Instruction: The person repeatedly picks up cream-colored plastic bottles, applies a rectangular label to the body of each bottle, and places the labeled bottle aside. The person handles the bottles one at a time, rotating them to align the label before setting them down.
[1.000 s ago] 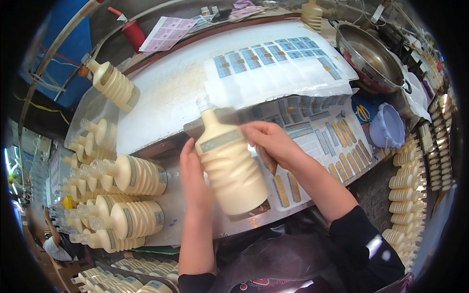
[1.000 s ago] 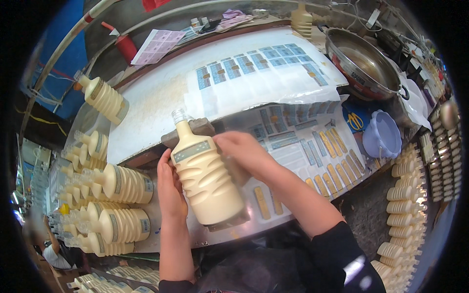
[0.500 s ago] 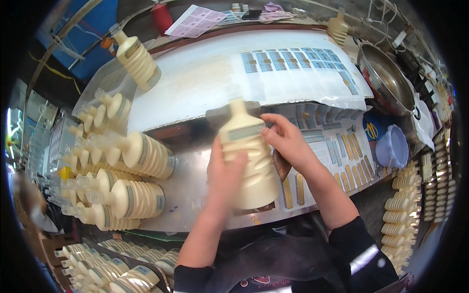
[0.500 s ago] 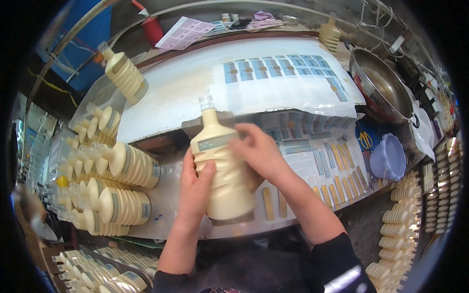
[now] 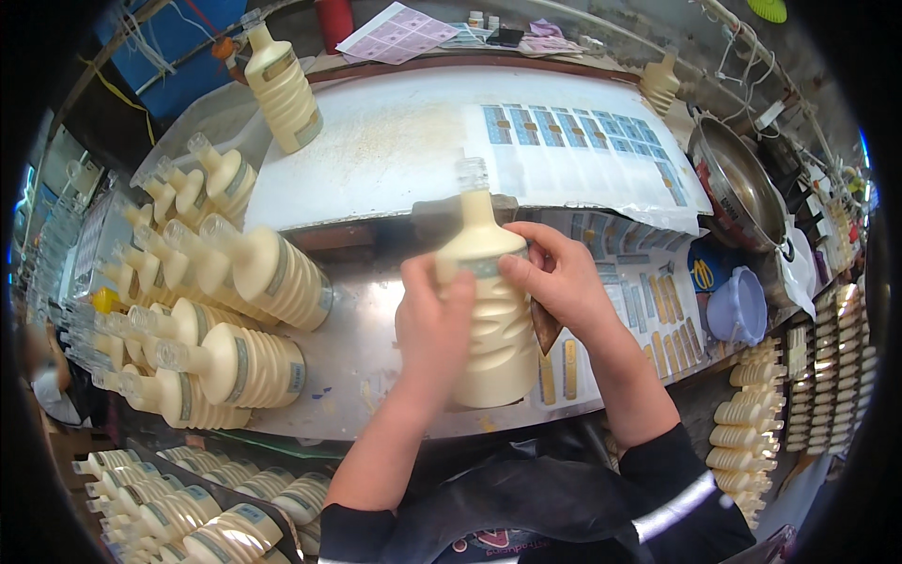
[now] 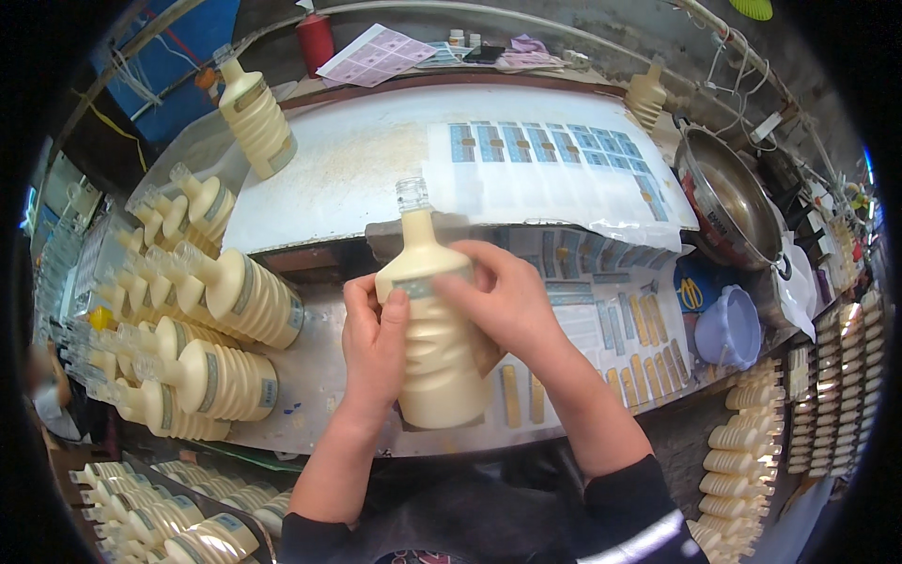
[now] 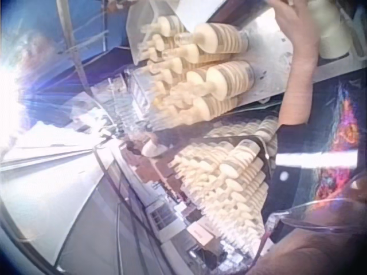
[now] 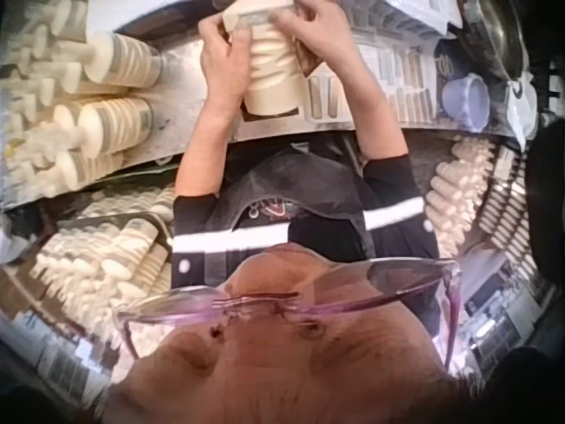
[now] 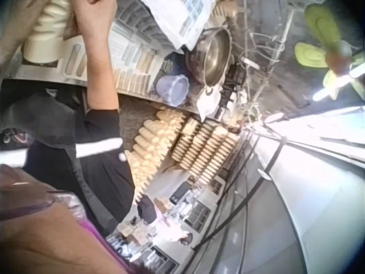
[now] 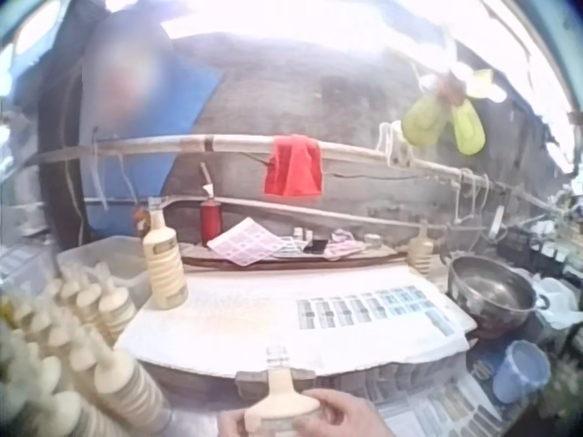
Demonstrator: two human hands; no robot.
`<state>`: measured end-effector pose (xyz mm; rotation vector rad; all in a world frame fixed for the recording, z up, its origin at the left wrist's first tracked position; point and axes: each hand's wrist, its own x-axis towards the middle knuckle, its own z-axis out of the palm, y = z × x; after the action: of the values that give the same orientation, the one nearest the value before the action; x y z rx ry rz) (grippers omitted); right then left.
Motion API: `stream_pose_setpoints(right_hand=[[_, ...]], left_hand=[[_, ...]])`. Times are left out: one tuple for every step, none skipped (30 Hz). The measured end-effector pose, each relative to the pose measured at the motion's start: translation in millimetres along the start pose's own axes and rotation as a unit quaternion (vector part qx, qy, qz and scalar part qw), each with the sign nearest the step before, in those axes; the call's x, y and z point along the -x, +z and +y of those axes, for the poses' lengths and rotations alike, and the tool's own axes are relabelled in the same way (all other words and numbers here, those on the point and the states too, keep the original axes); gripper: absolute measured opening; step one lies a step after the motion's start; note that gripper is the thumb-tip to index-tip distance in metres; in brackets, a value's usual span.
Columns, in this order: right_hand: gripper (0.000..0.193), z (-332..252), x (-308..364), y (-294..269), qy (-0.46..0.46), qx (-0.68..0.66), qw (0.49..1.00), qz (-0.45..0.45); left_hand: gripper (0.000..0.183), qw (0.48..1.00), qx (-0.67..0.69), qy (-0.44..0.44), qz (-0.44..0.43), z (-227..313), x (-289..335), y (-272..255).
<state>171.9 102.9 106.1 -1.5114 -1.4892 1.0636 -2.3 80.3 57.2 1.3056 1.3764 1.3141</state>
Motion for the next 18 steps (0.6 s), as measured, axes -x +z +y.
stream_pose_setpoints(right_hand=[[0.054,-0.8,0.8,0.5,-0.001,0.002,1.000,0.002],[0.054,-1.2,1.4,0.9,-0.001,0.003,1.000,0.004],[0.054,-0.9,1.7,1.5,-0.002,0.001,1.000,0.005],[0.053,-0.4,1.9,2.2,-0.003,-0.001,1.000,0.007],[0.053,0.0,2.1,2.7,-0.004,-0.004,1.000,0.009],[0.053,-0.1,2.4,3.1,-0.006,-0.007,1.000,0.010],[0.052,0.1,2.6,3.5,-0.007,-0.011,1.000,0.011],[0.052,0.1,2.8,3.8,-0.008,-0.015,1.000,0.013],[0.052,0.1,3.1,4.2,-0.009,-0.018,1.000,0.013],[0.052,0.3,3.2,4.7,-0.009,-0.021,1.000,0.013],[0.051,0.4,3.1,5.1,-0.010,-0.024,1.000,0.013],[0.051,0.6,3.0,5.2,-0.009,-0.022,1.000,0.011],[0.051,0.4,3.0,5.0,-0.008,-0.020,1.000,0.010],[0.051,0.5,3.0,4.6,-0.007,-0.018,1.000,0.008],[0.051,4.1,2.0,4.2,-0.016,-0.026,1.000,-0.001],[0.051,10.9,0.1,3.4,-0.026,-0.034,0.999,-0.011],[0.051,14.6,-0.8,1.8,-0.035,-0.043,0.998,-0.021],[0.052,13.7,0.8,-1.2,-0.015,-0.097,0.995,-0.035]], left_hand=[[0.046,1.000,-0.003,0.004,0.002,-0.8,0.5,-0.2],[0.046,1.000,-0.006,0.009,0.005,-2.2,1.0,-0.2],[0.046,1.000,-0.008,0.013,0.008,-3.5,1.4,-0.1],[0.046,1.000,-0.010,0.015,0.010,-4.4,1.7,0.0],[0.047,1.000,-0.012,0.016,0.012,-5.2,1.9,0.4],[0.047,1.000,-0.013,0.017,0.014,-5.5,2.2,0.6],[0.047,1.000,-0.010,0.018,0.012,-5.2,2.4,0.5],[0.048,1.000,-0.006,0.019,0.010,-4.7,2.6,0.3],[0.048,1.000,-0.002,0.020,0.008,-4.0,2.9,-0.1],[0.044,1.000,0.007,0.011,-0.003,-2.8,3.4,-0.9],[0.040,1.000,0.016,0.001,-0.014,-1.1,4.2,-1.9],[0.036,0.999,0.025,-0.008,-0.024,0.2,4.9,-2.9],[0.038,0.999,0.026,-0.011,-0.027,0.7,5.4,-3.4],[0.041,0.999,0.027,-0.014,-0.029,1.0,5.9,-4.0],[0.043,0.999,0.027,-0.017,-0.031,1.5,6.5,-4.6],[0.047,0.999,0.030,-0.021,-0.037,2.6,7.8,-5.3],[0.052,0.998,0.033,-0.025,-0.042,4.1,9.6,-6.2],[0.058,0.998,0.036,-0.029,-0.047,5.6,11.3,-7.0]])
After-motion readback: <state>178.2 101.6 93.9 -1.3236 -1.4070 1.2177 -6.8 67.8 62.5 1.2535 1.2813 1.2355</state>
